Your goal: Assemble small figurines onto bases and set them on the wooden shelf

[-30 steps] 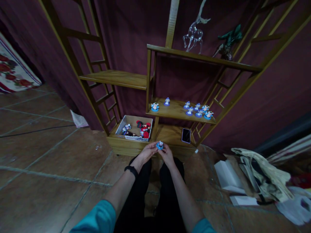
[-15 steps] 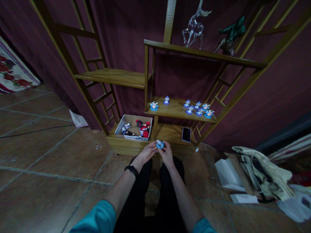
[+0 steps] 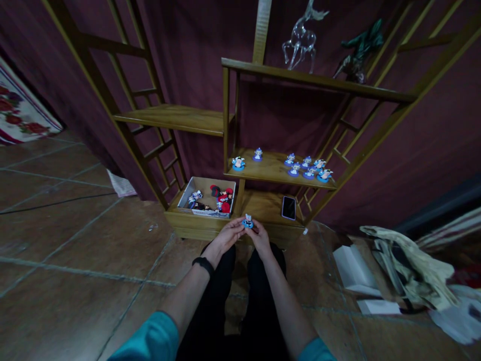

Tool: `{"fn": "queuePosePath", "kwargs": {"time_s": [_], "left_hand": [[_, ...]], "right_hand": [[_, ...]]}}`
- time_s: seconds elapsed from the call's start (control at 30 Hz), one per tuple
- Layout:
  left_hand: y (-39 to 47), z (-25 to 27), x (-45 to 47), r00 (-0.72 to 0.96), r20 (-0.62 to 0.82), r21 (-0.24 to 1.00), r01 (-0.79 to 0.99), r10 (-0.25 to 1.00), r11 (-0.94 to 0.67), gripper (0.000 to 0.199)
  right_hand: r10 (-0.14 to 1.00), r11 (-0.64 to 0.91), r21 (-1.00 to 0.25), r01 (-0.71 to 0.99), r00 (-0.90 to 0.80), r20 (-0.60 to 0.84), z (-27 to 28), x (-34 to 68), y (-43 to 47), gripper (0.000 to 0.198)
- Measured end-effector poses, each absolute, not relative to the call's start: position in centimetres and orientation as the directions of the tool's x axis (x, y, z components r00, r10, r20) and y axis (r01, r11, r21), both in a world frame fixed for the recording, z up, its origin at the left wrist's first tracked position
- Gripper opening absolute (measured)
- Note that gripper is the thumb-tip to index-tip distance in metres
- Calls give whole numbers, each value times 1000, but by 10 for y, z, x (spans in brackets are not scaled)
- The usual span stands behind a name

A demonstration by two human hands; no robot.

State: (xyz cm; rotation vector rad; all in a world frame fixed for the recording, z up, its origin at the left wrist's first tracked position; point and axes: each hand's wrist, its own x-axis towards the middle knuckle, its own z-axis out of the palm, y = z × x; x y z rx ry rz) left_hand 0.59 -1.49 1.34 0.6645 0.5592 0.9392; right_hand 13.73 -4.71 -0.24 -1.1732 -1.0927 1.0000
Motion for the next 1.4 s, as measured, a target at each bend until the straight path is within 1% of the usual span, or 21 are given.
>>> {"fn": "queuePosePath", "kwargs": {"time_s": [0.13, 0.5, 0.7, 0.8, 0.93, 1.13, 1.3, 1.4], "left_hand": [[-15, 14, 6, 467, -140, 733, -544, 873, 409, 38], [-13, 7, 7, 451, -127, 739, -551, 883, 388, 36], [-13, 8, 9, 457, -149, 710, -568, 877, 416, 32], [-13, 10, 8, 463, -183, 687, -572, 868, 449, 29], [-12, 9, 6, 472, -196, 672, -573, 860, 468, 27], [-12, 6, 4, 463, -206, 660, -584, 862, 472, 29], [-13, 11, 3, 493, -149, 671, -586, 857, 454, 38], [-14, 14, 4, 485, -129, 686, -587, 865, 431, 42]], "right_hand": [[978, 138, -988, -69, 166, 125, -1, 137, -47, 41], [967, 148, -988, -40, 214, 136, -2, 137, -48, 41], [963, 151, -988, -42, 232, 137, 0, 135, -49, 43], [960, 153, -988, -32, 240, 141, -1, 135, -48, 42], [966, 154, -987, -37, 217, 143, -1, 134, -47, 41], [963, 147, -988, -39, 235, 134, 0, 132, -49, 45], [954, 150, -989, 1, 263, 144, -1, 134, -51, 44], [959, 156, -988, -14, 244, 147, -2, 134, -50, 42]]}}
